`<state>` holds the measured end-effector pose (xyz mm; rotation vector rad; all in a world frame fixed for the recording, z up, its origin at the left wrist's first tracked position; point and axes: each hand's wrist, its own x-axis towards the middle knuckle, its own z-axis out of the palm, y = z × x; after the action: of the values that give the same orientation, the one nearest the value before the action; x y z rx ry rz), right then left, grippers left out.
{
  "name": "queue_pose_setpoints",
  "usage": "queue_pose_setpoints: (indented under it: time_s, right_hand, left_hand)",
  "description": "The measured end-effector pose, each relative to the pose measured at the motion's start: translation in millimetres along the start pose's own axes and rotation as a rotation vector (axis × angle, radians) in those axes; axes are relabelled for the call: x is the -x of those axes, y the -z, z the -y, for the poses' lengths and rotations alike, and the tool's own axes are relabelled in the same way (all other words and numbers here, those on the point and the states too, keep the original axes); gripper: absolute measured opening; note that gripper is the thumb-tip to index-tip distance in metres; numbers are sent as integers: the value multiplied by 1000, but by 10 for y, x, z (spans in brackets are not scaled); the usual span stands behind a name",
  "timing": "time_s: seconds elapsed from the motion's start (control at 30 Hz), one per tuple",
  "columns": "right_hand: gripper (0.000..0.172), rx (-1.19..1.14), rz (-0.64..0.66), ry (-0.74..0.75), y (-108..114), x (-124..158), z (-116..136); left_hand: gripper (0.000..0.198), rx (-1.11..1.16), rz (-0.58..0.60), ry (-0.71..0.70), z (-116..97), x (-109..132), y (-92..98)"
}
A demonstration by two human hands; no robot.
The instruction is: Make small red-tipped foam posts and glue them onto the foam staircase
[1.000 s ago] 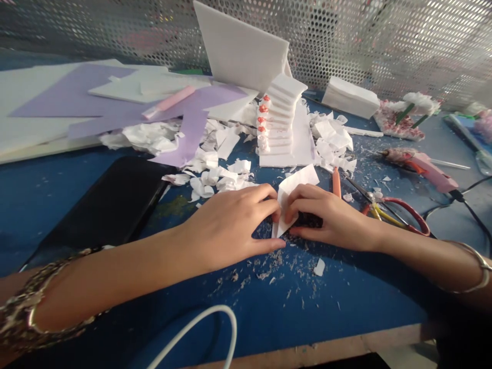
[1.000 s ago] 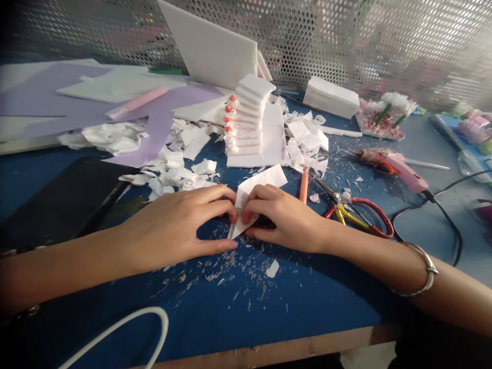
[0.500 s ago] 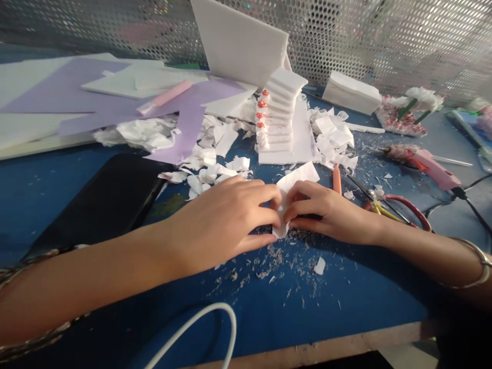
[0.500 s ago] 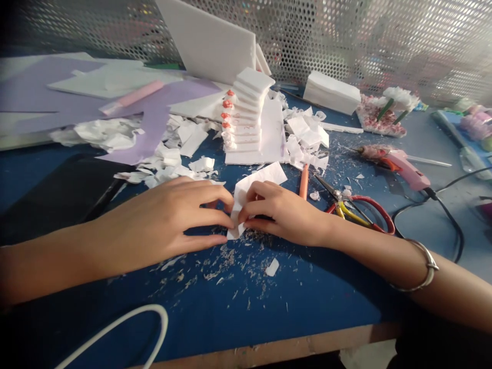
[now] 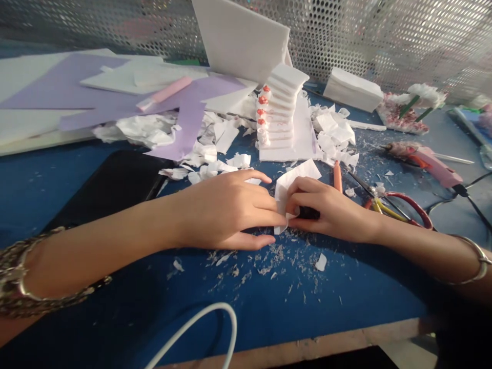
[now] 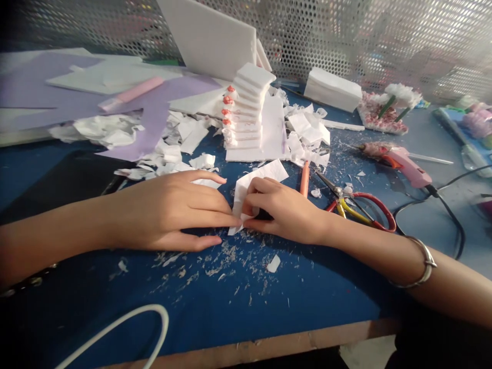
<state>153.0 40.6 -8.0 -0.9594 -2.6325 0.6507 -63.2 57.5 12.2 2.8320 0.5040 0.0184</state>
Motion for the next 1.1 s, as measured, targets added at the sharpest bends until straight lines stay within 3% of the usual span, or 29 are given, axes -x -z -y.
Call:
queue_pose_setpoints:
  time_s: [0.2, 0.47, 0.8, 1.1]
  right_hand:
    - [15, -100, 23, 25, 62, 0, -10]
    - [16, 26, 11, 75, -26, -2, -48]
    - [13, -56, 38, -40, 50, 6, 6]
    - [13, -53, 43, 28, 35, 2, -25]
  left_hand:
    - [26, -23, -62, -79, 5, 24, -12]
    - [27, -68, -62, -110, -26, 16, -68]
    - [24, -55, -130, -207, 18, 18, -88]
    - [32, -7, -143, -184, 21, 23, -74]
